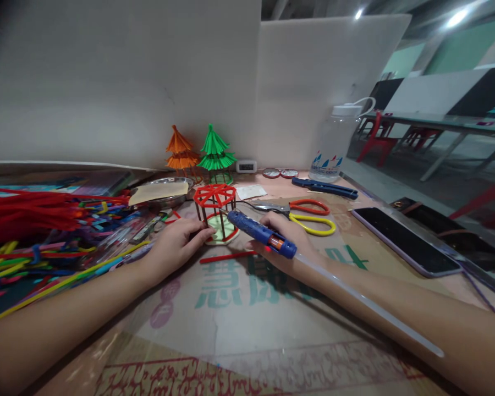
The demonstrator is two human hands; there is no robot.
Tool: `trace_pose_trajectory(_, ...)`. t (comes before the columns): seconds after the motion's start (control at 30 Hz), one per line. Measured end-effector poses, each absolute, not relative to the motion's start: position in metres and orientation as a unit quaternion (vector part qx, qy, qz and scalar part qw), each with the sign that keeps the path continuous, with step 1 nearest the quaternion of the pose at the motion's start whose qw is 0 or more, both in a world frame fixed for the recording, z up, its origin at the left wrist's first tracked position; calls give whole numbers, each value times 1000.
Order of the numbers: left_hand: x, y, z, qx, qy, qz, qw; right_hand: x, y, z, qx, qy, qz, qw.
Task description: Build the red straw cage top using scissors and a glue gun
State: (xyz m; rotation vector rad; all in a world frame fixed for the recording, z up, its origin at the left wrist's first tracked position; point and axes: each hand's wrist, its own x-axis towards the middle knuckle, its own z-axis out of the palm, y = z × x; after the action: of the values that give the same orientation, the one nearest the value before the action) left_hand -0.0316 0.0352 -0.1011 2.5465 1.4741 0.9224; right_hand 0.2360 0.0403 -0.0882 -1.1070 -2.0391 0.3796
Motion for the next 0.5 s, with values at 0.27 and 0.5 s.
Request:
trace_pose_trajectory(0.27,-32,36,-102,826,478,299,19,241,43,-96,-423,-811,131,381)
trace_pose_trajectory(0.5,-33,36,-103,825,481,296,24,240,41,-92,-421,-813,129,380)
